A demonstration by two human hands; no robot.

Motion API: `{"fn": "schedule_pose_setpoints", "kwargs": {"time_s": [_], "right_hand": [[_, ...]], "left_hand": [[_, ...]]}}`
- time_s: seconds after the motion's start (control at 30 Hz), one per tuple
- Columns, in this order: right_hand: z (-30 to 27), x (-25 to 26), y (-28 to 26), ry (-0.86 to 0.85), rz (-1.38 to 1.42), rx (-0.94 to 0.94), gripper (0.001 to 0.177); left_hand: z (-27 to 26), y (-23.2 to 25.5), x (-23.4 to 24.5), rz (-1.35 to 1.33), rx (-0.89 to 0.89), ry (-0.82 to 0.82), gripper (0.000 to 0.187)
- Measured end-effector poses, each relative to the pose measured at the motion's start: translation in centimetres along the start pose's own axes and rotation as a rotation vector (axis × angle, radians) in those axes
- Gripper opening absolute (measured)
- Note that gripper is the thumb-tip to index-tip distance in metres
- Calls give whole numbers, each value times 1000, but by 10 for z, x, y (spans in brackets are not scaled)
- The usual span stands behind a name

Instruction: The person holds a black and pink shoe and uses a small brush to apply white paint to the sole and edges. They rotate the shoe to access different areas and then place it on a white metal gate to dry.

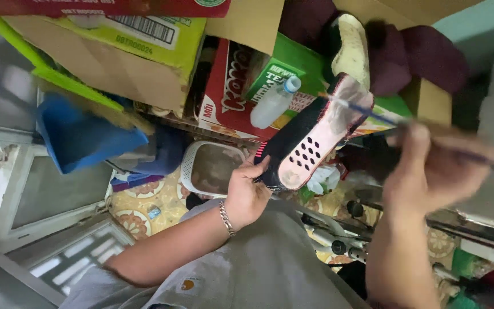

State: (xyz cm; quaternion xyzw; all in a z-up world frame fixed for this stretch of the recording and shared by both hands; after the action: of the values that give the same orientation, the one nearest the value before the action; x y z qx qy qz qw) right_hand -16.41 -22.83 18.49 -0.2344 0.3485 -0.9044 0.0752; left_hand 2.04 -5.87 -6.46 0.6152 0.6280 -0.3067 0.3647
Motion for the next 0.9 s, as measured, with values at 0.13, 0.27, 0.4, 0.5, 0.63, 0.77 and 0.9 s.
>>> {"fn": "schedule_pose_setpoints", "kwargs": {"time_s": [0.13, 0.27, 0.4, 0.5, 0.63, 0.77, 0.9], "right_hand": [[66, -38, 16, -182, -179, -13, 27], [102, -84, 40, -489, -523, -65, 33], [119, -132, 49, -777, -326, -108, 25], [126, -158, 65, -956, -274, -268, 15], [135, -170, 74, -1006, -344, -190, 8], [137, -174, 76, -1046, -349, -206, 29], [138, -166, 80, -1036, -351, -386, 11]], "left_hand": [[5, -4, 1, 38, -1, -10, 79], [12, -10, 14, 5, -20, -1, 60], [6, -8, 4, 37, -1, -31, 64], [20, -17, 21, 11, -44, -54, 57], [14, -14, 11, -20, -46, -61, 62], [16, -14, 12, 9, -31, -68, 66], [21, -15, 9, 49, -86, -178, 48]]}}
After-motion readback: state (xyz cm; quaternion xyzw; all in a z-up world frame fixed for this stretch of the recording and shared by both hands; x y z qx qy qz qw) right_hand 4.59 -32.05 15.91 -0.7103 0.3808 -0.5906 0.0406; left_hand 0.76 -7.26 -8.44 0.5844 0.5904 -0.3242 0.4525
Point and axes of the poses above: each hand's wrist, its own z-axis towards the middle knuckle, its own x-axis out of the back of the hand, y = z × x, the point moved 8 cm from there along z, towards the middle knuckle, and after that the axes turned 15 degrees about -y, right-handed, at the moved point
